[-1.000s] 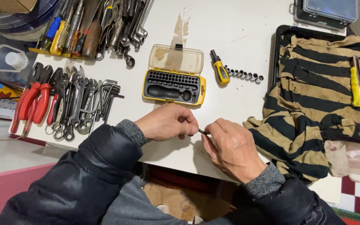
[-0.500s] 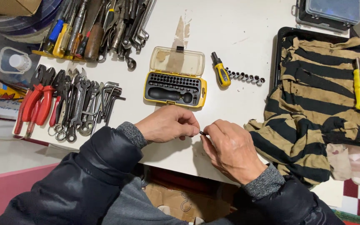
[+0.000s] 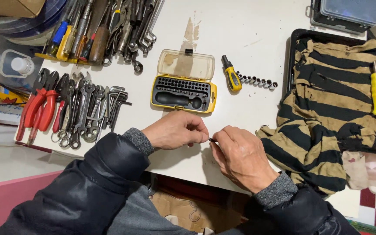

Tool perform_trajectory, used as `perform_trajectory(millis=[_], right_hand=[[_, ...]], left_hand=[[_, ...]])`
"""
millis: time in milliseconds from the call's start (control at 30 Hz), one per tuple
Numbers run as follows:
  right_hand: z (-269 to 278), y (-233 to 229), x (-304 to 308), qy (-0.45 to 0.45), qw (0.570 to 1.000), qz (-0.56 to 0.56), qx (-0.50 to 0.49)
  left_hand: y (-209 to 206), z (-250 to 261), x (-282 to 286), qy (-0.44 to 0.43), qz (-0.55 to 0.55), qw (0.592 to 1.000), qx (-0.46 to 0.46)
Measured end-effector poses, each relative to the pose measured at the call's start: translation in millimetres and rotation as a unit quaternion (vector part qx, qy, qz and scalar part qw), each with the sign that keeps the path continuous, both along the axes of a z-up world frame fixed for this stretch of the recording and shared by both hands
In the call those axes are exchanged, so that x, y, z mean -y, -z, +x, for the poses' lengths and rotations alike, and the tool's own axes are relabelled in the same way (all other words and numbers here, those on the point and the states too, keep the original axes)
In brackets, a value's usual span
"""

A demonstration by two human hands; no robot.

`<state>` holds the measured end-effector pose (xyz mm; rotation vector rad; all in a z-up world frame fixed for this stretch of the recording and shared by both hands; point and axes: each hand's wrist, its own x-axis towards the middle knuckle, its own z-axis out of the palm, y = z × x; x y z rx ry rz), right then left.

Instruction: The person organizes a set of socket bits into a yellow plastic case. They pick up individual bits from the table and place them into the designated slots within the case, then close the case.

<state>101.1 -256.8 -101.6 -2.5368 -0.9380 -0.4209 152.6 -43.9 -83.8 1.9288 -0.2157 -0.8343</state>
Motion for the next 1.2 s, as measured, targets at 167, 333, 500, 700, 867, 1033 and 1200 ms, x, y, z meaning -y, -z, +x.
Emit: perform_trajectory(millis=[167, 333, 500, 700, 867, 1033, 1200], right_hand=[[4.2, 3.4, 5.6, 0.034, 0.998, -0.043, -0.033], [13.1, 39.9, 25.2, 0.061, 0.993, -0.099, -0.008], [22.4, 53.8, 35.0, 0.108, 0.973, -0.18, -0.097], [26.1, 57.8, 35.7, 0.141, 0.955, -0.215, -0.147], [29.6, 33.9, 27.5, 0.165, 0.928, -0.244, -0.23], [41.9, 20.5, 29.0, 0.149, 0.896, -0.271, -0.319], [70.0, 56.8, 45.9, 0.238, 0.942, -0.088, -0.219]], left_hand=[[-2.2, 4.5, -1.4, -0.012, 0.019, 1.0, 0.015], [-2.7, 6.6, -5.2, -0.016, 0.085, 0.992, 0.09], [15.8, 4.7, -5.1, -0.013, 0.142, 0.964, 0.225], [26.8, 2.4, -7.3, 0.014, 0.174, 0.939, 0.297], [47.4, 3.1, -5.9, 0.036, 0.218, 0.922, 0.319], [46.3, 3.7, -4.7, 0.043, 0.226, 0.923, 0.309], [47.0, 4.6, -4.9, 0.047, 0.232, 0.927, 0.292]])
